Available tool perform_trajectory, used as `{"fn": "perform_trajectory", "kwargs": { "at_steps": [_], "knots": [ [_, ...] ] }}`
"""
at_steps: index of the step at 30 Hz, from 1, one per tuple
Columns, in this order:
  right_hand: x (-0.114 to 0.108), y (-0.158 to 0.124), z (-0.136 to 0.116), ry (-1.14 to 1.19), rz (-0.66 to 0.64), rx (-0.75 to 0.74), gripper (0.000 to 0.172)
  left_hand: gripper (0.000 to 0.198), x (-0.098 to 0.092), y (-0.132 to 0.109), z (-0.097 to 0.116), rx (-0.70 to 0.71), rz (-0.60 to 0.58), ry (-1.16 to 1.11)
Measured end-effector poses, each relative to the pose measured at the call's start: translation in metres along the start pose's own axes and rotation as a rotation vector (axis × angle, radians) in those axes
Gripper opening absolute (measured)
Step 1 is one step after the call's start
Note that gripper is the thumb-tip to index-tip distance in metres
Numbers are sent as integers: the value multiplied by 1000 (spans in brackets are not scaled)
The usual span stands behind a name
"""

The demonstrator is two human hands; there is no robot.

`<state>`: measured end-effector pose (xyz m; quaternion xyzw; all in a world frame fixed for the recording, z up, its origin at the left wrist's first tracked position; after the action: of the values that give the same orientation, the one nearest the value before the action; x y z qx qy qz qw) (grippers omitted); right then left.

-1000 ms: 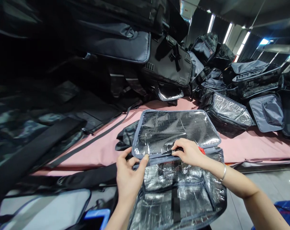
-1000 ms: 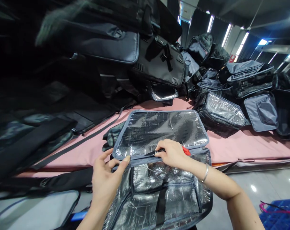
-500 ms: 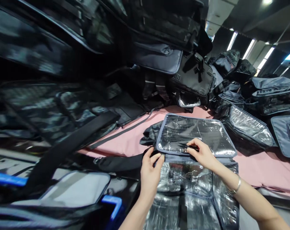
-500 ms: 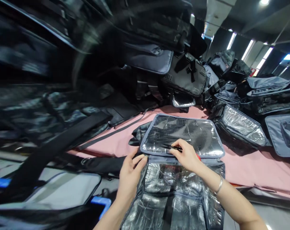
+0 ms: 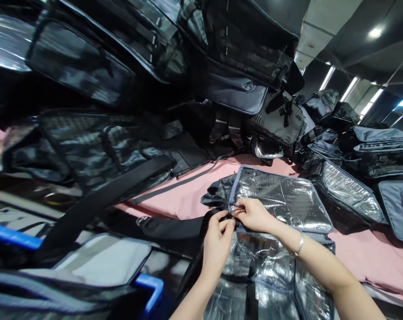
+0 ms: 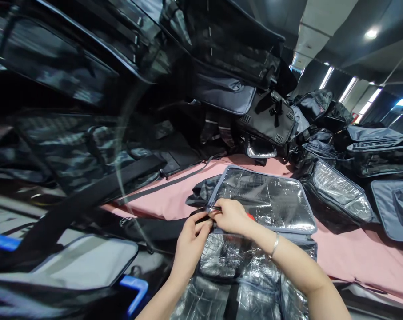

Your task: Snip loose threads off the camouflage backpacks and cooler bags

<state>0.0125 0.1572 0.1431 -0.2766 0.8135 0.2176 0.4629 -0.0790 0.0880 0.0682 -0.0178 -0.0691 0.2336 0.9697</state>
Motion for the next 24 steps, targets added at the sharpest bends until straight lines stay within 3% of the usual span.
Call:
{"fn": "perform_trajectory", "kwargs": {
  "at_steps": [4,9,14,17,20,24],
  "knots": [
    [0,0,18,193,-1,-8,12,37,2,3,8,40,2,146],
    [0,3,24,509,2,-5,14,36,4,9,9,109,18,126],
    [-5,-5,15,281,24,2,13,35,-6,11,2,81,7,141],
    [-14,-28,19,81,39,6,10,44,-15,18,0,41,39,181],
    [-28,-67,39,-29,95,65,26,50,-22,29,0,-1,53,178],
    [-54,-124,84,-16,310,234,33,47,-25,39,1,-56,6,99]
  ]
}}
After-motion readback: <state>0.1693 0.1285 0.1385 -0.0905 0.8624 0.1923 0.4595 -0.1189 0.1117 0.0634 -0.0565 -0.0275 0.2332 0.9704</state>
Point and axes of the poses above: each hand's wrist, its own y-axis towards the middle knuckle, its own x-axis out of the palm, z = x × y, the point moved 4 cm from there along y, towards the middle knuckle, and after that the axes turned 4 degrees about -x, right-handed, at the moved point
